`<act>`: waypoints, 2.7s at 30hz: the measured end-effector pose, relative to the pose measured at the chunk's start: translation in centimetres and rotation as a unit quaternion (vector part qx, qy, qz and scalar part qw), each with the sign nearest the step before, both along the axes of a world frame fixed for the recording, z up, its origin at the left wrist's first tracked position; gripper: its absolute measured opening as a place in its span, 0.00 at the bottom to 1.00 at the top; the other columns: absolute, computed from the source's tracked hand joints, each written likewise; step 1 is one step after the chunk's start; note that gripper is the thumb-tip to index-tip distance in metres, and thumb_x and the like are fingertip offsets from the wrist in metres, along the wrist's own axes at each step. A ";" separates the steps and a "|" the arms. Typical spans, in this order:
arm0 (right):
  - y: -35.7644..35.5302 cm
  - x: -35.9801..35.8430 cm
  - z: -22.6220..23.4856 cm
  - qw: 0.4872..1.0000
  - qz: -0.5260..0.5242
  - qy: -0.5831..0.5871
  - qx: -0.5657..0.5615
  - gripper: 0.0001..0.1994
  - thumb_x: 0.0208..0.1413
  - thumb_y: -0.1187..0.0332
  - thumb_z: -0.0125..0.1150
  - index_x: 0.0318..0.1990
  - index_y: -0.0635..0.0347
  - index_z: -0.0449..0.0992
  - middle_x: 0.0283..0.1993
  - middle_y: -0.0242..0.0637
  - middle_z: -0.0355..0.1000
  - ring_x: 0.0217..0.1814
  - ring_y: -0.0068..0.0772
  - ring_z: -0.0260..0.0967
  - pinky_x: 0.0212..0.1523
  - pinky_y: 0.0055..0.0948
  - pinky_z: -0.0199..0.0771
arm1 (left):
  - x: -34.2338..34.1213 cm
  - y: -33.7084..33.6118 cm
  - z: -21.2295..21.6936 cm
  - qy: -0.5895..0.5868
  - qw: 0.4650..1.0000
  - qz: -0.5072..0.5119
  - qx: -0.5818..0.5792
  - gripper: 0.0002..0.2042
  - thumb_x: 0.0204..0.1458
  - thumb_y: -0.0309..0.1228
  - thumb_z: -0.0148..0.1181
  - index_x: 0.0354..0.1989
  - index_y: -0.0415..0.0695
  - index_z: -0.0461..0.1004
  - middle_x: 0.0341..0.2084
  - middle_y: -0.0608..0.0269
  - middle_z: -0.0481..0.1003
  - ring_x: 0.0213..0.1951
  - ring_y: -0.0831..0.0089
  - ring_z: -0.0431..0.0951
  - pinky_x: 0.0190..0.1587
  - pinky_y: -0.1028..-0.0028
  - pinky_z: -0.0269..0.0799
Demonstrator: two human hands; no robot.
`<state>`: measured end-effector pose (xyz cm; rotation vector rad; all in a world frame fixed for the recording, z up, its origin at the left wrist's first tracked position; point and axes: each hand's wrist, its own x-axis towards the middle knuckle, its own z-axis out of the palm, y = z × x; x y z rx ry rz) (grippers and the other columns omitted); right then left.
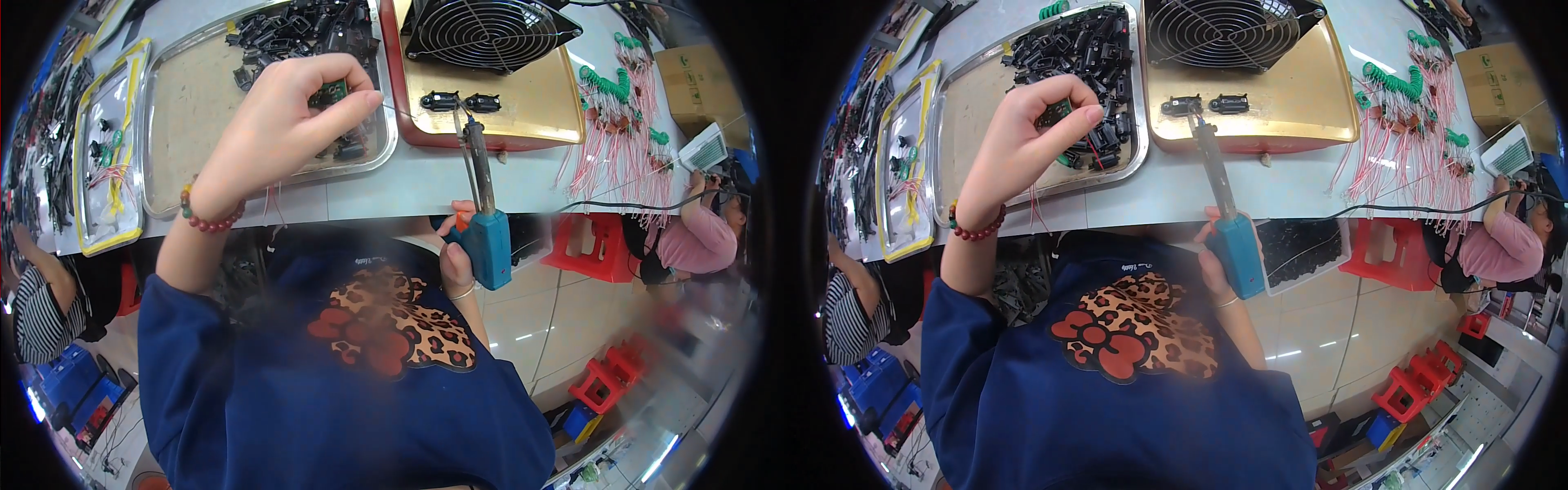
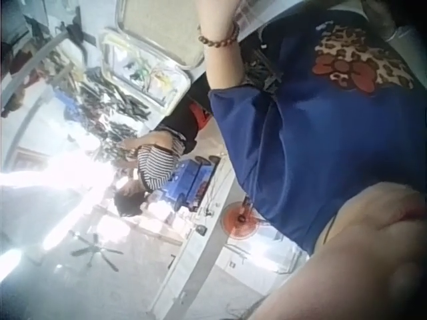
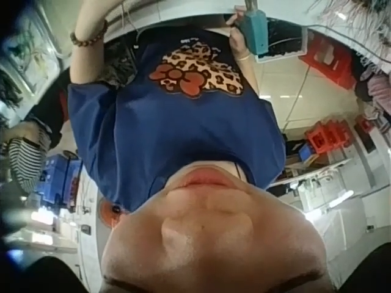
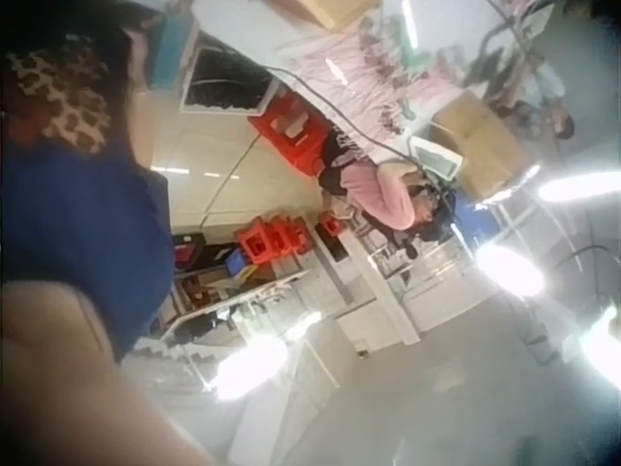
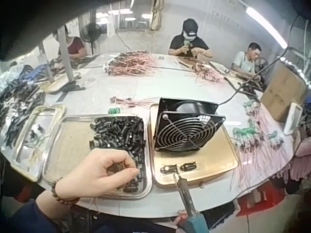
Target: The person assembles electronic parts by picking up wires and plastic components from trays and soldering them together using a handheld soldering tool.
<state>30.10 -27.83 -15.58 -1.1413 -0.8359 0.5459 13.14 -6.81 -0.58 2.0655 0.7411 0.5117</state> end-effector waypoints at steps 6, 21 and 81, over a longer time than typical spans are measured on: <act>-0.3 -0.1 -0.3 1.000 0.009 -0.012 -0.009 0.25 0.42 0.56 0.63 0.42 0.68 0.70 0.45 0.44 0.70 0.28 0.29 0.70 0.30 0.24 0.67 | 2.2 1.7 -1.1 -0.024 0.996 -0.018 0.089 0.11 0.53 0.32 0.55 0.28 0.34 0.71 0.19 0.64 0.70 0.24 0.82 0.67 0.27 0.80 0.63; -0.8 0.2 -0.1 0.998 -0.021 -0.030 -0.053 0.22 0.42 0.62 0.63 0.43 0.67 0.70 0.46 0.43 0.70 0.28 0.28 0.72 0.32 0.23 0.70 | 4.7 1.9 -4.3 -0.032 0.997 -0.014 0.071 0.11 0.53 0.32 0.54 0.27 0.35 0.72 0.19 0.61 0.75 0.24 0.78 0.75 0.29 0.79 0.68; -3.1 0.3 2.6 0.983 -0.093 -0.086 -0.136 0.10 0.41 0.76 0.61 0.34 0.64 0.72 0.31 0.35 0.68 0.31 0.26 0.66 0.33 0.24 0.67 | 4.8 1.1 -4.2 -0.074 0.993 0.025 0.087 0.12 0.51 0.36 0.56 0.28 0.37 0.75 0.18 0.60 0.75 0.22 0.77 0.75 0.26 0.79 0.68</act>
